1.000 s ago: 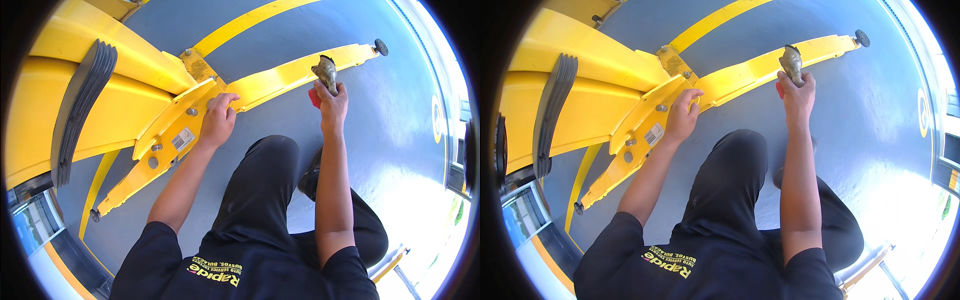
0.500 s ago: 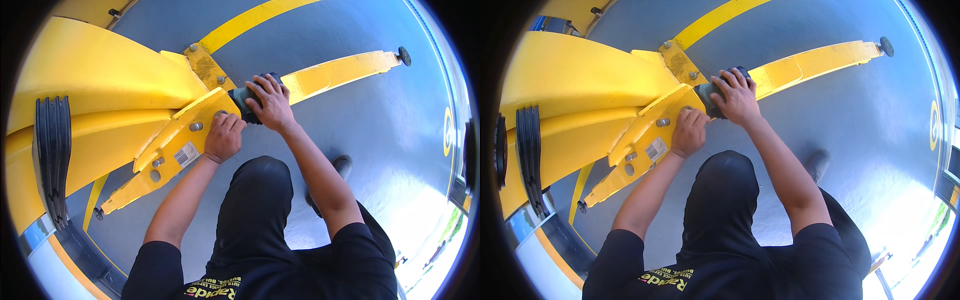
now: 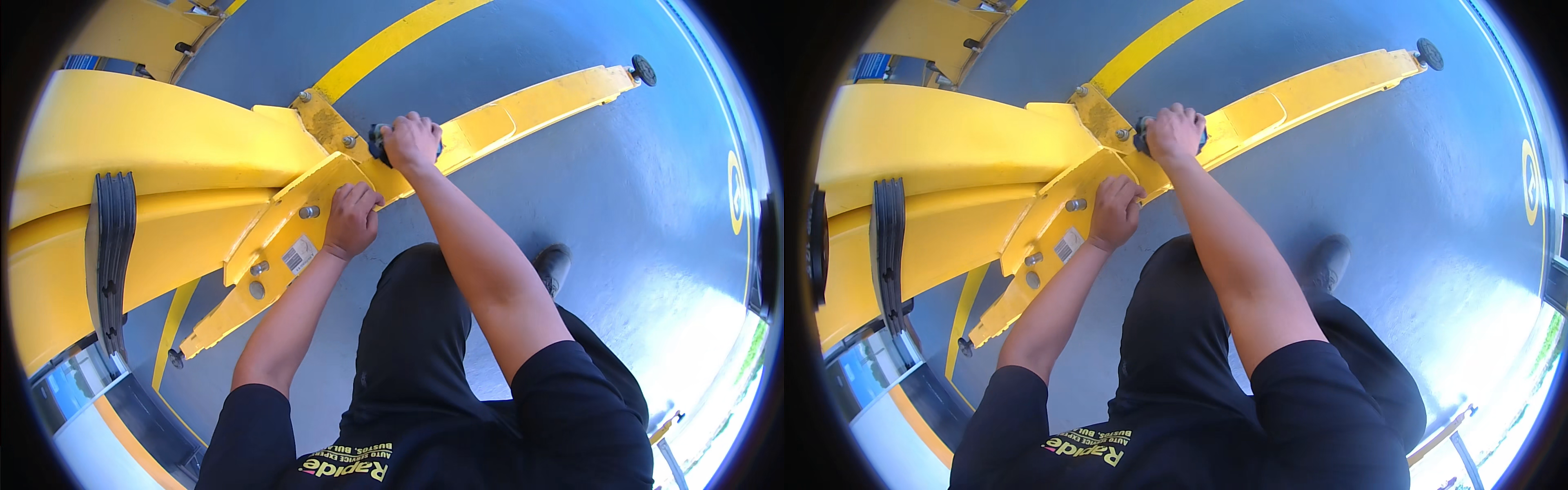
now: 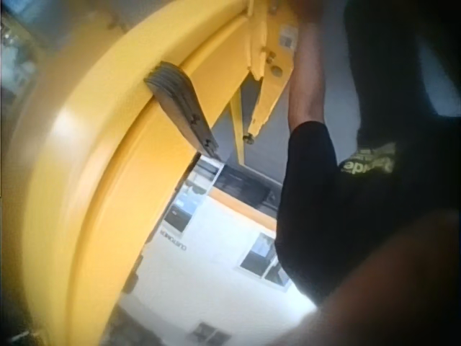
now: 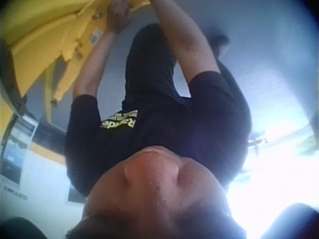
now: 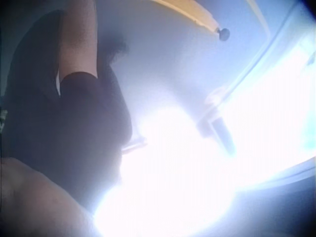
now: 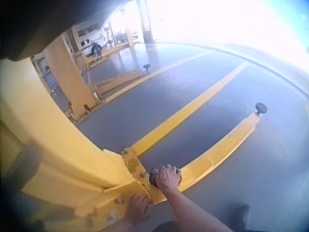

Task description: The person wipes the yellow arms of a car lift with a cloth. They move around the lift, kneeling to reach lower sections and wiping along the length of the arms.

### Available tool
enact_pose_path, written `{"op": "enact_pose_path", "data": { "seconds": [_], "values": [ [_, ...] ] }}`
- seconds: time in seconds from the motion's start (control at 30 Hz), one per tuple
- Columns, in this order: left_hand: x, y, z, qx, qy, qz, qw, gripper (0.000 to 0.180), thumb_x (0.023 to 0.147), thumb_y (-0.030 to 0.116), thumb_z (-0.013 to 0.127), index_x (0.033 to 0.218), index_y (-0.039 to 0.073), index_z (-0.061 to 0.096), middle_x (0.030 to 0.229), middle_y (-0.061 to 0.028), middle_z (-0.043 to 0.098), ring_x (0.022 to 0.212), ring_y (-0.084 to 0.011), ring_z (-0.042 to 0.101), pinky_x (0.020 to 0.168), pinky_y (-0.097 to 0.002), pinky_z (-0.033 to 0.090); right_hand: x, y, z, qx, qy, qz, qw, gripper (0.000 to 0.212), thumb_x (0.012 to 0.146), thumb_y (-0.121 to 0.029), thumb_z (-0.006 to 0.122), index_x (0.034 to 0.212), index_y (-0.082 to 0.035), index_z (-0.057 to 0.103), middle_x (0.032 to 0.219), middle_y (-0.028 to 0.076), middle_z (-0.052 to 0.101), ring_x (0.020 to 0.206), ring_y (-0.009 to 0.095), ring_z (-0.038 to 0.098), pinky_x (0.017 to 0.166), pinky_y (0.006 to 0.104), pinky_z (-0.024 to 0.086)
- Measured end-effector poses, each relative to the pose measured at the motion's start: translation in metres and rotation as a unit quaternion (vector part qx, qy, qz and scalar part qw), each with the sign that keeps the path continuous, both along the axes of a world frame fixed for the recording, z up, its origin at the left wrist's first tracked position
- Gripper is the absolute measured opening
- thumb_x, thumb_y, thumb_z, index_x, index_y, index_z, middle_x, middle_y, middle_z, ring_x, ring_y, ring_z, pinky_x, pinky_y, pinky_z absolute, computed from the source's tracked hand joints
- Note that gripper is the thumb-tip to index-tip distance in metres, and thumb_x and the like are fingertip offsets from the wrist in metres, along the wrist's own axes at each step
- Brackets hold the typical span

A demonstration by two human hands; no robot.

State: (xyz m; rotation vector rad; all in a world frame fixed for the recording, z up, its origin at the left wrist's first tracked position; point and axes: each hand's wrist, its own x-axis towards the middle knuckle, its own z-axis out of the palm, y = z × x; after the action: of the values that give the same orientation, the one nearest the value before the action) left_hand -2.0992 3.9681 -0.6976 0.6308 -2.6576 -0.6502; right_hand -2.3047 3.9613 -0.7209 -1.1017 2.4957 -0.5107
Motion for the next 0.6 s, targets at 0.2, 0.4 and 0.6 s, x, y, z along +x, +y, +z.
{"op": "enact_pose_path", "data": {
  "seconds": [0.2,0.4,0.6],
  "values": [
    [-0.044,-0.014,0.004,-0.028,0.007,0.021,0.999,0.021,0.088,0.001,0.061,0.106,0.009,0.067,0.107,-0.0102,0.066,0.103,-0.0323,0.06,0.094,-0.0451,0.047,-0.064,0.083,-0.027,-0.104,0.101,-0.056,0.988,0.039,0.106,-0.037,0.061,0.136,-0.014,0.068,0.158,0.008,0.055,0.156,0.032,0.039,0.126,0.0549,0.028],
    [-0.071,-0.019,-0.003,-0.07,-0.095,0.038,0.992,0.019,0.098,0.013,0.061,0.116,0.011,0.067,0.12,-0.0095,0.067,0.114,-0.0314,0.061,0.099,-0.0445,0.046,-0.063,0.095,-0.055,-0.071,0.055,0.135,0.987,0.058,0.114,-0.055,0.038,0.167,-0.032,0.041,0.176,-0.002,0.034,0.165,0.025,0.021,0.133,0.0473,0.013],
    [-0.065,-0.019,-0.008,-0.087,-0.159,0.038,0.983,0.02,0.099,0.017,0.061,0.118,0.012,0.067,0.121,-0.009,0.066,0.114,-0.0324,0.06,0.1,-0.0456,0.046,-0.255,0.105,-0.084,0.027,0.213,0.031,0.976,0.062,0.114,-0.062,0.026,0.169,-0.034,0.034,0.179,-0.005,0.025,0.168,0.021,0.011,0.135,0.0534,0.003]
  ]
}}
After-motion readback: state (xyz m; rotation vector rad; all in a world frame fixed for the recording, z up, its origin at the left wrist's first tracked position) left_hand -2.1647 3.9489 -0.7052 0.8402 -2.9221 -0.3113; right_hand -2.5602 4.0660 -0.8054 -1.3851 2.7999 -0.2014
